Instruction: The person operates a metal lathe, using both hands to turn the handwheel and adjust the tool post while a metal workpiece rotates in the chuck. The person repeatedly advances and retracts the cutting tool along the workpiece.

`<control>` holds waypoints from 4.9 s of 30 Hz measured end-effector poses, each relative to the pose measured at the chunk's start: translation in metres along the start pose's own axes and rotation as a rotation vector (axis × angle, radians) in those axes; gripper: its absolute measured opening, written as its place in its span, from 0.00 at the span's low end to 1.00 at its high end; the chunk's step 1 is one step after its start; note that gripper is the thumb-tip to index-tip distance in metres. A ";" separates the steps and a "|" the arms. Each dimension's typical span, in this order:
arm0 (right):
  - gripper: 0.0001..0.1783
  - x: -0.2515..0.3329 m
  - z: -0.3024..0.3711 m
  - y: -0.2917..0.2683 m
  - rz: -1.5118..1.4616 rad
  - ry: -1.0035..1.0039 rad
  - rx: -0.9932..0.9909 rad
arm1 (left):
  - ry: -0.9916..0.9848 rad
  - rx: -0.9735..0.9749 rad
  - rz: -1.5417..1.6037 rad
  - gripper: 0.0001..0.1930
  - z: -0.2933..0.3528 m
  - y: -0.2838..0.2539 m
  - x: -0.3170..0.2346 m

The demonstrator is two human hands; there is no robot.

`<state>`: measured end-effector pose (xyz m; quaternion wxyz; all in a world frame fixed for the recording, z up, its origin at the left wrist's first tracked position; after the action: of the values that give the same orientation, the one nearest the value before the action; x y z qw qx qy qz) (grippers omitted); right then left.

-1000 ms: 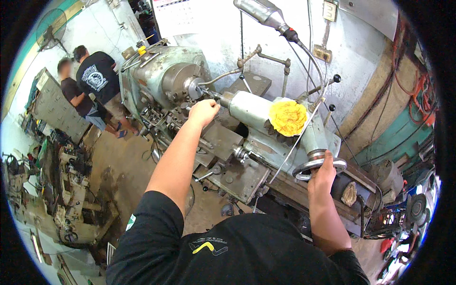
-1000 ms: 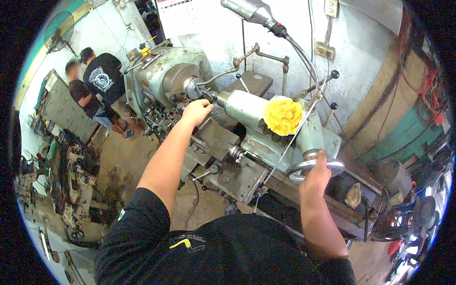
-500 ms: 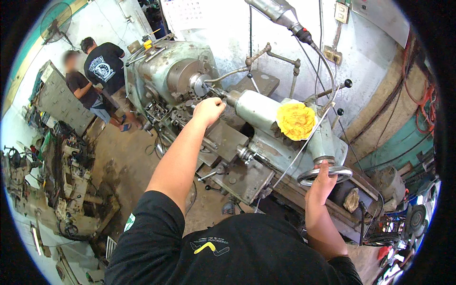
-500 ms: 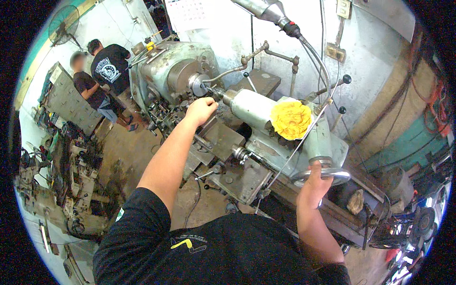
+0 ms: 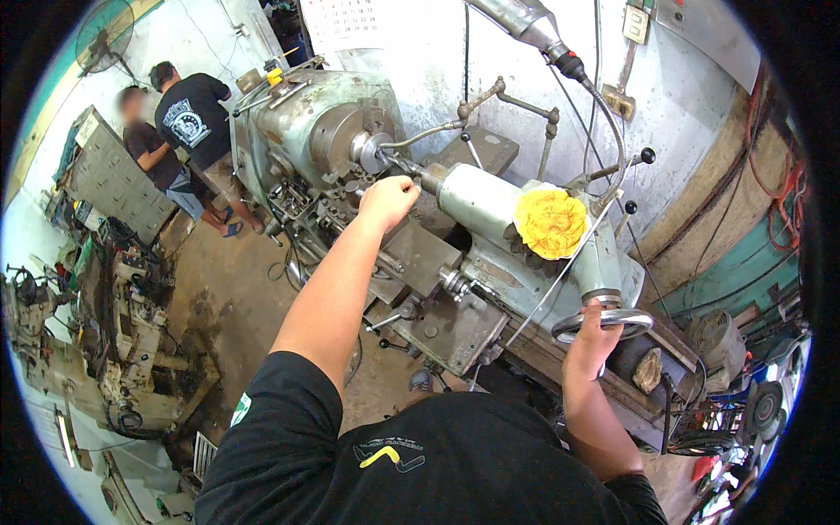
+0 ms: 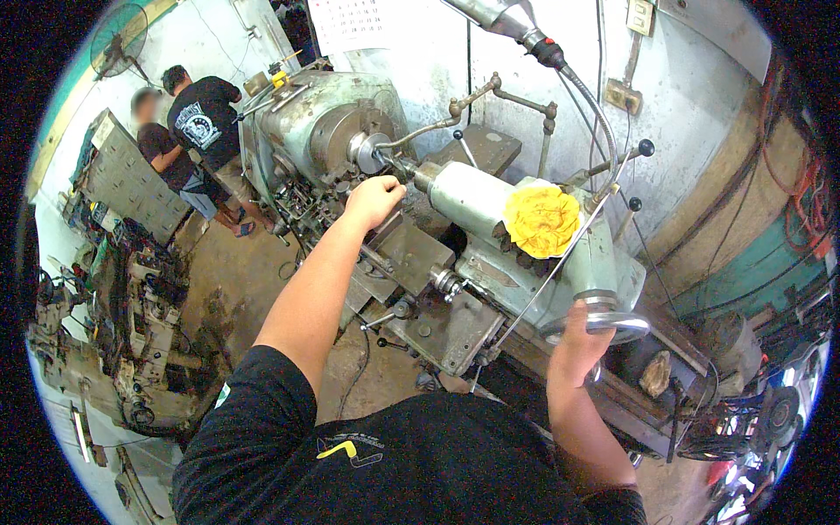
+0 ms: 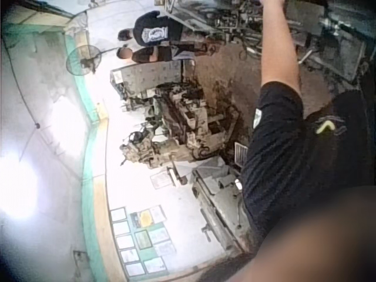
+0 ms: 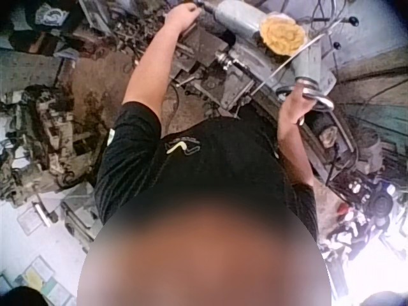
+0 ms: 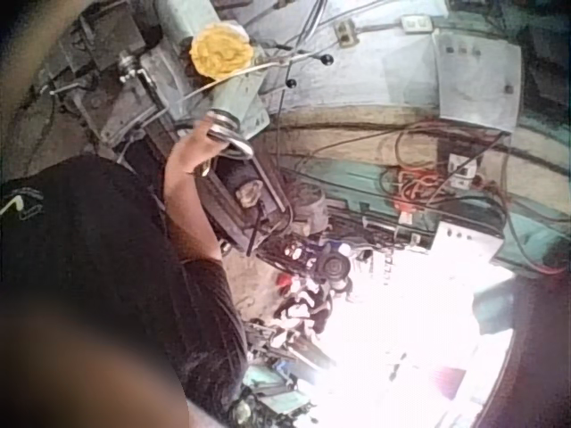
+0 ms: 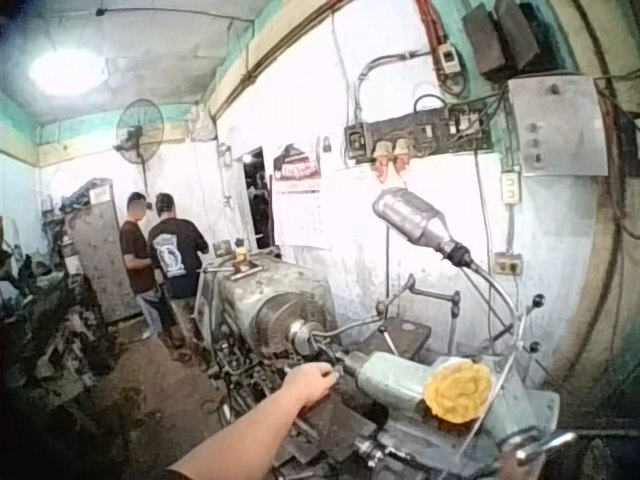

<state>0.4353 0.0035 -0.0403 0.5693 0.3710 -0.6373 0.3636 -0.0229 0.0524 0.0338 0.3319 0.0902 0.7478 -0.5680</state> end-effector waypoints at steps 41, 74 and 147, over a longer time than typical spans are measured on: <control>0.32 -0.028 0.022 0.008 0.497 -0.263 0.120 | -0.004 -0.004 0.028 0.18 0.000 0.000 0.002; 0.10 0.046 -0.033 -0.004 -0.966 0.602 0.240 | 0.054 0.009 -0.005 0.21 -0.008 0.004 0.008; 0.10 -0.009 0.004 0.029 -0.065 -0.073 0.361 | 0.007 -0.009 0.039 0.18 0.000 -0.001 0.002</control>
<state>0.4081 0.0134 -0.0506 0.4816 0.5005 -0.5695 0.4396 -0.0250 0.0518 0.0333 0.3407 0.1052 0.7494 -0.5578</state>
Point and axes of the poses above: each hand's wrist, its own z-axis away from the middle knuckle, its own y-axis out of the palm, x = y × z, the point moved 5 cm from there along -z, towards the middle knuckle, and after that the axes turned 10 degrees about z, right-handed, at the moved point
